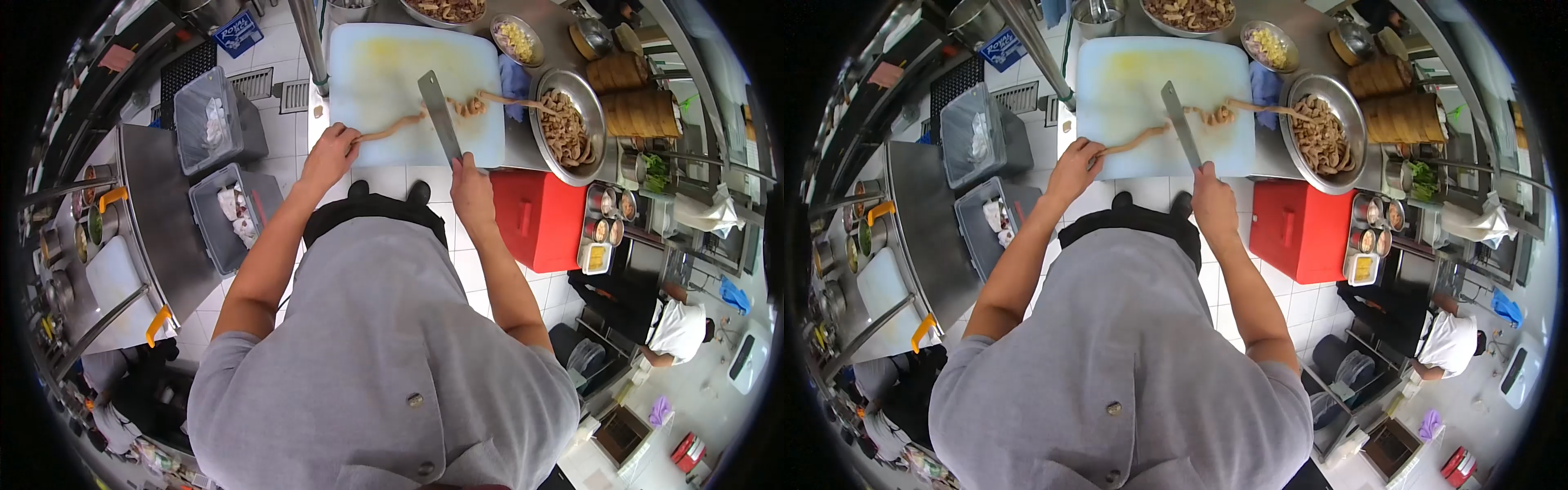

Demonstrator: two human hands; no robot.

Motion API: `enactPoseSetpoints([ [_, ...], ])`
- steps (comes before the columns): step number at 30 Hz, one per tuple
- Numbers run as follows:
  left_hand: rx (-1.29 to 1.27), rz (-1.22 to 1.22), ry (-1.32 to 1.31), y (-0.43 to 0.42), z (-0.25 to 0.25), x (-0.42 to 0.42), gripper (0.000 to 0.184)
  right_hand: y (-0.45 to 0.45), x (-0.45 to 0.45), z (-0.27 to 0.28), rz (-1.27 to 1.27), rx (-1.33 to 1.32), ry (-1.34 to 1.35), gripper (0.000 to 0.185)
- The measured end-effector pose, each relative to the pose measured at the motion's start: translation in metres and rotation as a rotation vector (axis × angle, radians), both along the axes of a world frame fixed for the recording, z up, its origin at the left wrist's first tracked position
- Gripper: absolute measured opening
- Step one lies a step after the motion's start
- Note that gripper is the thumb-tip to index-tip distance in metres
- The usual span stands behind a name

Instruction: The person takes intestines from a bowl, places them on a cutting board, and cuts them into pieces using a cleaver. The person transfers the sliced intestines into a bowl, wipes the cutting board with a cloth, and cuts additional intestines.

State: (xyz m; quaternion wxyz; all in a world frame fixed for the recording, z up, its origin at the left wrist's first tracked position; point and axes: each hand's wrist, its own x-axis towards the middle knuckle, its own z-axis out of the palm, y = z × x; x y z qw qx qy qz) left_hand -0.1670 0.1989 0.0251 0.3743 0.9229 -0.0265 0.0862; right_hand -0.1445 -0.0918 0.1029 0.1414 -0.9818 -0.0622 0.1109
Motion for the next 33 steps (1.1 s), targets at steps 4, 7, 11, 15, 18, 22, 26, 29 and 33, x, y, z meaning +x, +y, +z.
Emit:
enactPoseSetpoints([
  [4, -0.007, 0.018, -0.030, -0.001, -0.004, -0.004, 0.017, 0.000, -0.007, -0.009, 0.046, -0.034, 0.053, 0.025],
  [7, 0.035, -0.005, 0.007, -0.001, -0.007, 0.000, 0.015, 0.000, 0.009, -0.025, 0.068, -0.027, 0.046, 0.026],
  [11, 0.002, 0.023, 0.042, -0.001, 0.000, -0.002, 0.014, -0.006, 0.023, -0.035, -0.023, 0.086, -0.050, 0.027],
  [15, -0.029, 0.029, 0.028, -0.003, -0.002, -0.007, 0.014, -0.006, 0.017, -0.011, -0.017, 0.141, -0.052, 0.026],
  [18, -0.034, 0.029, 0.018, -0.003, -0.005, -0.007, 0.014, 0.002, -0.004, 0.002, 0.051, 0.167, -0.091, 0.026],
  [22, -0.039, 0.039, 0.016, -0.004, -0.005, -0.006, 0.014, 0.000, -0.008, -0.017, 0.069, -0.028, 0.046, 0.028],
  [26, -0.016, 0.036, 0.031, -0.004, -0.004, -0.009, 0.013, 0.001, -0.005, -0.008, 0.096, -0.046, 0.006, 0.028],
  [29, -0.019, 0.048, 0.071, -0.003, -0.002, -0.004, 0.013, 0.002, -0.011, 0.006, 0.091, 0.082, -0.086, 0.023],
  [33, -0.022, 0.032, 0.034, -0.004, -0.003, -0.003, 0.013, 0.003, -0.015, -0.005, 0.102, -0.068, 0.160, 0.028],
])
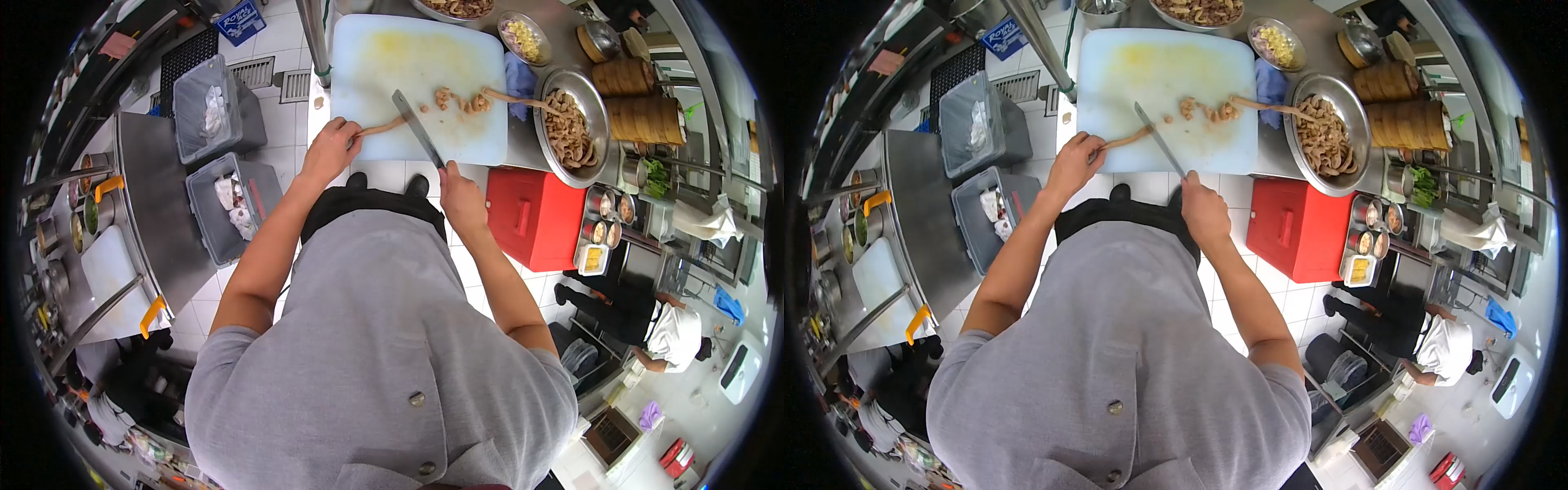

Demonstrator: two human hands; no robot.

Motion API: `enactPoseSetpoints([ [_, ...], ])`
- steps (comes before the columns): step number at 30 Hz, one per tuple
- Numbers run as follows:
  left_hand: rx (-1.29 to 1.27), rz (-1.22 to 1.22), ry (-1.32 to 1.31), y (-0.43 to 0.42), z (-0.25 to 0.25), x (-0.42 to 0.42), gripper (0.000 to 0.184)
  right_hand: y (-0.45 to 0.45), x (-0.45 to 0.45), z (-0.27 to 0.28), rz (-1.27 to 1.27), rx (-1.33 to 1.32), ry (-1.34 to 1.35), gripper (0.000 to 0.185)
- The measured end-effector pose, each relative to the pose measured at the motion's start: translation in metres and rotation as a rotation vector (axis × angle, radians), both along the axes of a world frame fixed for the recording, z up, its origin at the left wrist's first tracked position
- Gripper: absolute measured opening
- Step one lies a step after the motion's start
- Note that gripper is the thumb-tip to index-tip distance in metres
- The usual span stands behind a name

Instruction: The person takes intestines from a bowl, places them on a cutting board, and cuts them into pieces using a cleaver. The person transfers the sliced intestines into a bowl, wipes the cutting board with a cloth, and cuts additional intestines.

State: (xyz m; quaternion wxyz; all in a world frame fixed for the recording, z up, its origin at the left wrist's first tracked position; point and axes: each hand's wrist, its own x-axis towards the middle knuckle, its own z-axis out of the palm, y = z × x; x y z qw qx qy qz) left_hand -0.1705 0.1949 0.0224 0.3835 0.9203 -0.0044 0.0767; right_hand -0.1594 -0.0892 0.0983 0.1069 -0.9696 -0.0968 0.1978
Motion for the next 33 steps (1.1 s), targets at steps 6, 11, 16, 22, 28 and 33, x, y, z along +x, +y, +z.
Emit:
enactPoseSetpoints([
  [6, -0.005, 0.003, 0.000, 0.002, -0.001, 0.002, 0.014, 0.001, 0.010, 0.010, -0.061, 0.070, -0.101, 0.027],
  [11, -0.002, 0.006, 0.002, 0.000, -0.001, 0.000, 0.015, -0.003, -0.005, 0.002, 0.005, 0.103, -0.042, 0.027],
  [16, 0.021, 0.004, 0.000, -0.003, 0.002, 0.002, 0.013, -0.021, 0.008, -0.027, 0.039, 0.224, -0.080, 0.029],
  [22, 0.118, -0.053, 0.003, -0.012, 0.004, 0.024, 0.013, -0.056, 0.053, -0.038, -0.093, 0.361, -0.183, 0.035],
  [28, -0.168, -0.042, -0.021, -0.033, 0.038, 0.071, 0.012, -0.073, 0.055, -0.032, -0.218, 0.326, -0.155, 0.039],
  [33, -0.281, 0.129, -0.025, -0.064, 0.013, 0.106, 0.013, -0.061, 0.043, -0.037, -0.238, 0.309, -0.253, 0.034],
])
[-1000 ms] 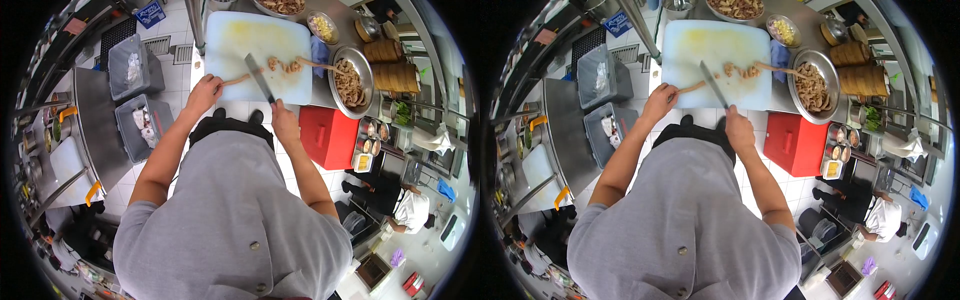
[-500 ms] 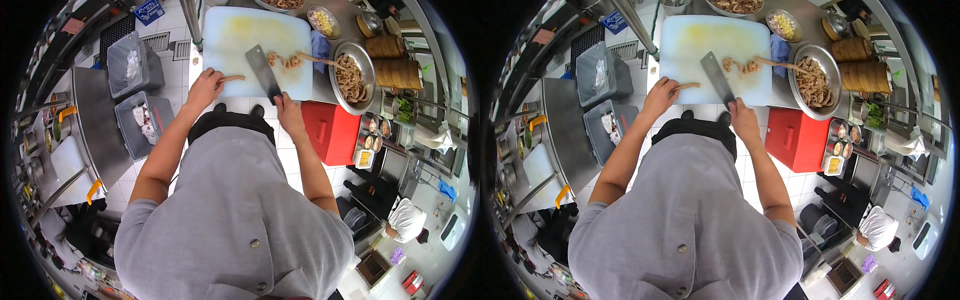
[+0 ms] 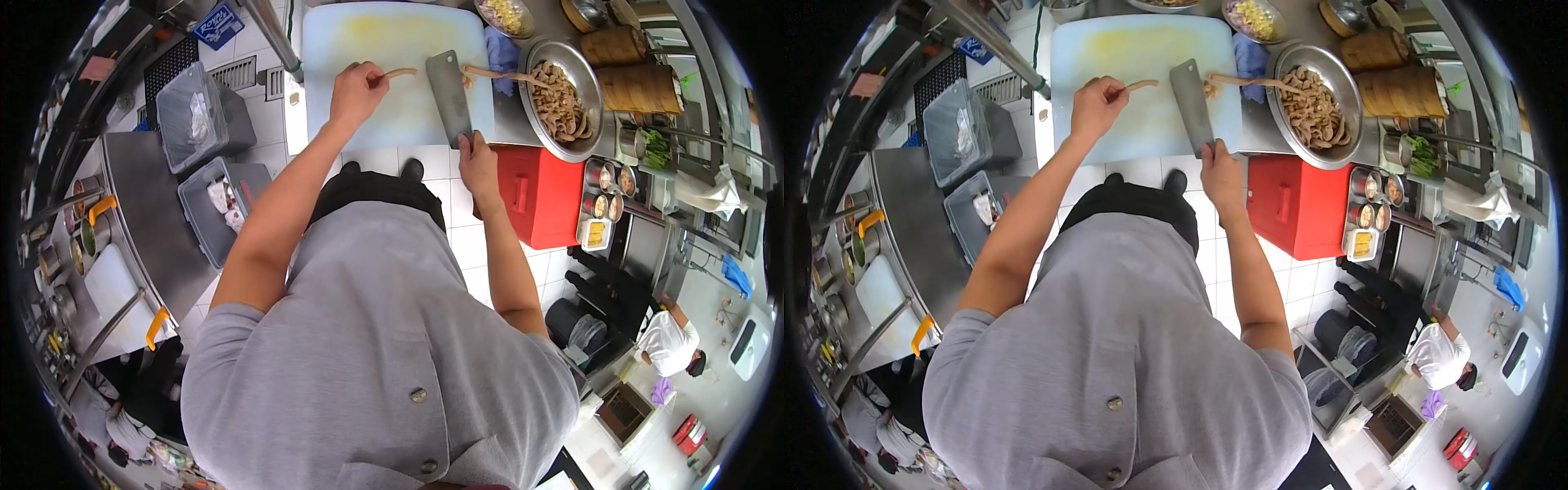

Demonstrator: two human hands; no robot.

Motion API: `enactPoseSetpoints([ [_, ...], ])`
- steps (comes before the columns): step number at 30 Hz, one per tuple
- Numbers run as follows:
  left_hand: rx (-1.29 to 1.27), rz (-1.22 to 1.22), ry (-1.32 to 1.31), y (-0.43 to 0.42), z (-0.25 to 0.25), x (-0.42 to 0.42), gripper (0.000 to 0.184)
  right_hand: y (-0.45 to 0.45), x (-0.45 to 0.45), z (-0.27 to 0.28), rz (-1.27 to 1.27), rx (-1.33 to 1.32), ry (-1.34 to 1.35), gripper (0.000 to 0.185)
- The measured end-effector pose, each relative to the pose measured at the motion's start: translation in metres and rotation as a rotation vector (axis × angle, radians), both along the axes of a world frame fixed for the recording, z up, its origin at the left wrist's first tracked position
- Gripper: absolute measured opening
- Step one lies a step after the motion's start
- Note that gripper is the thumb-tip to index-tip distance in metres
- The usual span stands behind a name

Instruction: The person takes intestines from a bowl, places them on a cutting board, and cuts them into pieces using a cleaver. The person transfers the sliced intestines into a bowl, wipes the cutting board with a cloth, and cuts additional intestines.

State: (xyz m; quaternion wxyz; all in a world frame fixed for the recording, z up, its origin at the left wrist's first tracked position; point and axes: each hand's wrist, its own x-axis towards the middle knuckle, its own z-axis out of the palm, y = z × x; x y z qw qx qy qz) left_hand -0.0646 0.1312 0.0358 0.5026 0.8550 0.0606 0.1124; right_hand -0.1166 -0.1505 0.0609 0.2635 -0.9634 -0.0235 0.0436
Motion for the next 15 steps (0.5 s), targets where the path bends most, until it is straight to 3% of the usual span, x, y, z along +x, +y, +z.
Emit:
enactPoseSetpoints([
  [2, -0.018, 0.072, 0.035, -0.009, -0.019, 0.000, 0.013, 0.008, -0.008, 0.007, 0.007, 0.046, 0.021, 0.028],
  [4, 0.135, 0.092, 0.054, -0.007, -0.025, -0.004, 0.019, 0.019, -0.014, 0.012, 0.007, -0.001, -0.016, 0.024],
  [7, 0.175, 0.027, 0.032, -0.006, -0.024, -0.018, 0.021, 0.035, -0.021, 0.025, 0.015, -0.170, 0.140, 0.022],
  [15, 0.108, -0.017, 0.064, -0.003, -0.022, -0.026, 0.021, 0.059, -0.011, 0.048, 0.072, -0.067, 0.045, 0.020],
])
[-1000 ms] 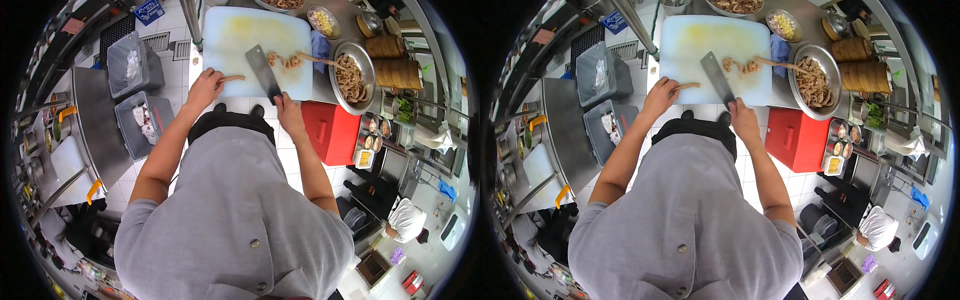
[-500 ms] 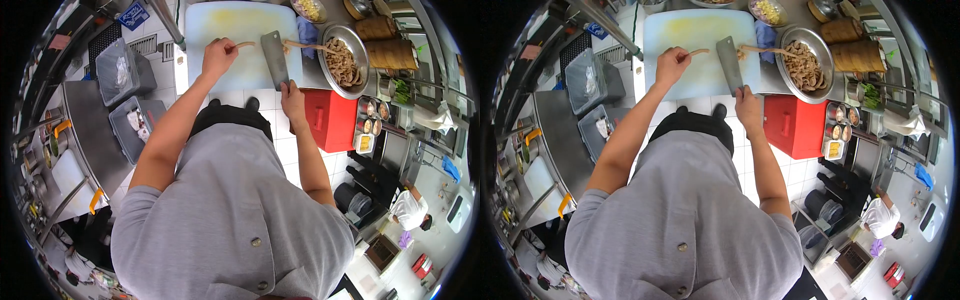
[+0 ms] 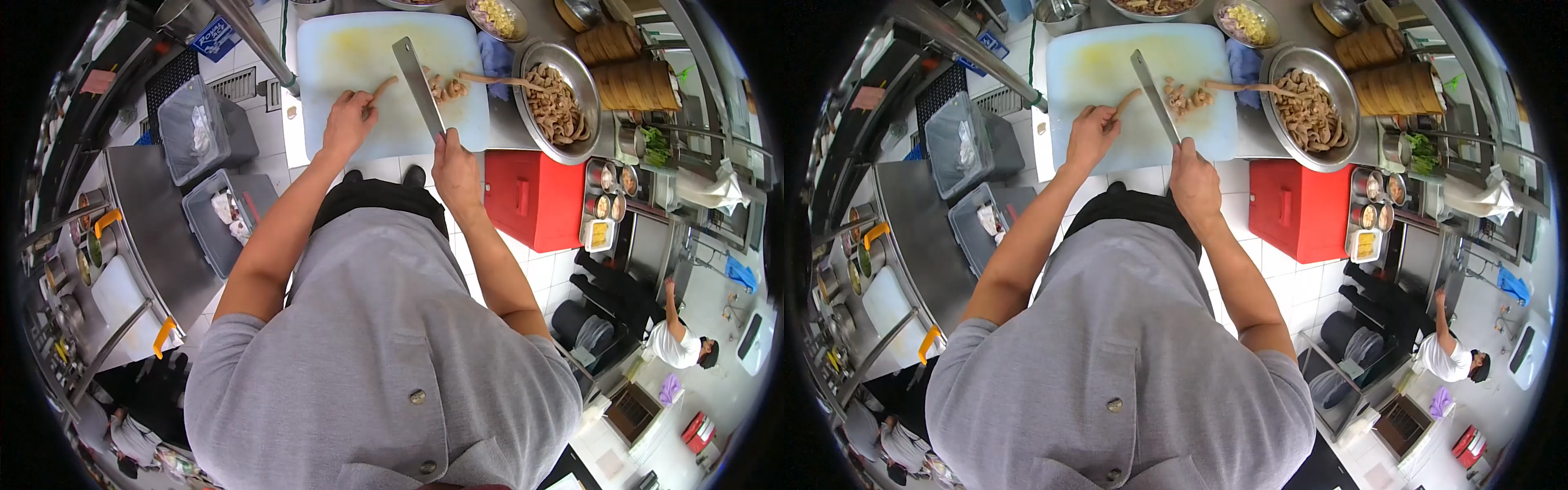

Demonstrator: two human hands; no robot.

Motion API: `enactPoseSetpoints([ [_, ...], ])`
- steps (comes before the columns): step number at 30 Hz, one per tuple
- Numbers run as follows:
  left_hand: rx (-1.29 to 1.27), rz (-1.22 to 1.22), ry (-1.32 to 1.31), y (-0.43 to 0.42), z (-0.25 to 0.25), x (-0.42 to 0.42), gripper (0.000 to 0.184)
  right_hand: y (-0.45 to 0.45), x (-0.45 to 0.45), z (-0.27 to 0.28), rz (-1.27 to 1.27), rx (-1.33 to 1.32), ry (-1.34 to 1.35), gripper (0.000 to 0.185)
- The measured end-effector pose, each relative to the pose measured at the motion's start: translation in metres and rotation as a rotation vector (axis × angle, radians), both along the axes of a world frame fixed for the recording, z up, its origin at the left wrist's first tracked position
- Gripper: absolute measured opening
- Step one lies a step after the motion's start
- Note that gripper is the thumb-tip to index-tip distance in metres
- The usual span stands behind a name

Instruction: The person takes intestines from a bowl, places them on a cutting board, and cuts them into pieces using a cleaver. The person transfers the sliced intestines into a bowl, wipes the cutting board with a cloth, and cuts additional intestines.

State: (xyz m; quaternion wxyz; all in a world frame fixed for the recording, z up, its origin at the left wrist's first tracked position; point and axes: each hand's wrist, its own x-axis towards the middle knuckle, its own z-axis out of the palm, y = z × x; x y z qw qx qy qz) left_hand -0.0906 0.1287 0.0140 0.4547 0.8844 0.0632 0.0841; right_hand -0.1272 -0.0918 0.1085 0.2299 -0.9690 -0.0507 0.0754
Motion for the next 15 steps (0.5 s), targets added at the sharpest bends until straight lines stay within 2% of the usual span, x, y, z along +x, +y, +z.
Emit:
enactPoseSetpoints([
  [2, 0.006, -0.007, -0.006, 0.001, -0.001, 0.002, 0.020, 0.003, 0.009, -0.007, 0.016, 0.000, 0.008, 0.020],
  [4, 0.064, -0.006, -0.109, 0.001, -0.008, 0.003, 0.021, 0.003, 0.019, -0.019, 0.033, -0.152, 0.143, 0.020],
  [11, 0.066, -0.009, -0.057, 0.005, -0.002, 0.000, 0.021, 0.005, 0.019, 0.007, 0.032, -0.053, 0.027, 0.024],
  [15, 0.061, -0.025, -0.113, 0.007, -0.005, 0.001, 0.019, 0.008, 0.020, -0.010, 0.036, -0.091, 0.062, 0.026],
])
